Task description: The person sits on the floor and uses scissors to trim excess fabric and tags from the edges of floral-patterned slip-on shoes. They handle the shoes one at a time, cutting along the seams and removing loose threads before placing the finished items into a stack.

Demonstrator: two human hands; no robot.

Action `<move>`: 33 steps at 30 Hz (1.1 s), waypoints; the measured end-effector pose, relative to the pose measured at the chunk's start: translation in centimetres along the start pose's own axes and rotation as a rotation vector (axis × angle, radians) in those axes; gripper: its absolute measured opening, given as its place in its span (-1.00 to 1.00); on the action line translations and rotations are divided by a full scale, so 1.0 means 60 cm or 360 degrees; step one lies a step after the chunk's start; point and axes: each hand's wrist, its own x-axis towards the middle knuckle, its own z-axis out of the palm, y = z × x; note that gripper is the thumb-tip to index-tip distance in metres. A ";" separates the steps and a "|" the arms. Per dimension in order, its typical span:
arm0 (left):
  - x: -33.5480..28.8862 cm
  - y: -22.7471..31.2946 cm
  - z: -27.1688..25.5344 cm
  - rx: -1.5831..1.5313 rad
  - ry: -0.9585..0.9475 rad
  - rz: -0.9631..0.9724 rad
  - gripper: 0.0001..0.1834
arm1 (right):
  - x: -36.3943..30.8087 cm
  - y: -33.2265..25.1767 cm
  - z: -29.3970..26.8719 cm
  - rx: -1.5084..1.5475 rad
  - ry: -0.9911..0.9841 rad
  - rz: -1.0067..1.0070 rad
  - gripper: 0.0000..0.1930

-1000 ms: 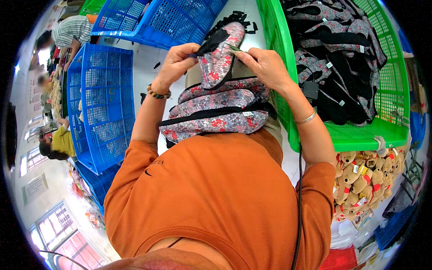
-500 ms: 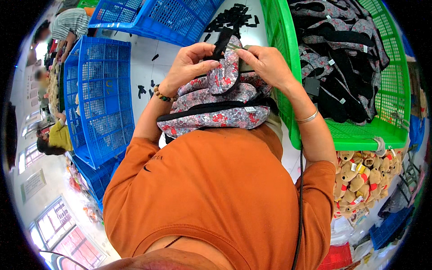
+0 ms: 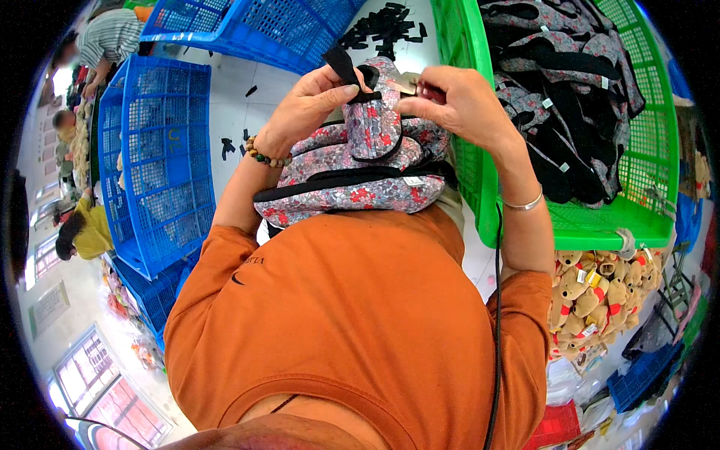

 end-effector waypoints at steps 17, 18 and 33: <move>0.009 0.014 0.022 0.0122 -0.0150 -0.0103 -0.81 | 0.000 -0.005 0.032 0.1348 -0.0181 0.0372 -0.79; 0.014 0.013 0.028 0.0167 -0.0160 -0.0054 -0.84 | 0.000 0.001 0.038 0.1456 -0.0142 0.0317 -0.80; 0.023 0.002 0.006 -0.0344 -0.0038 -0.0312 -0.83 | -0.019 0.001 -0.042 -0.0383 -0.0135 -0.0129 -0.48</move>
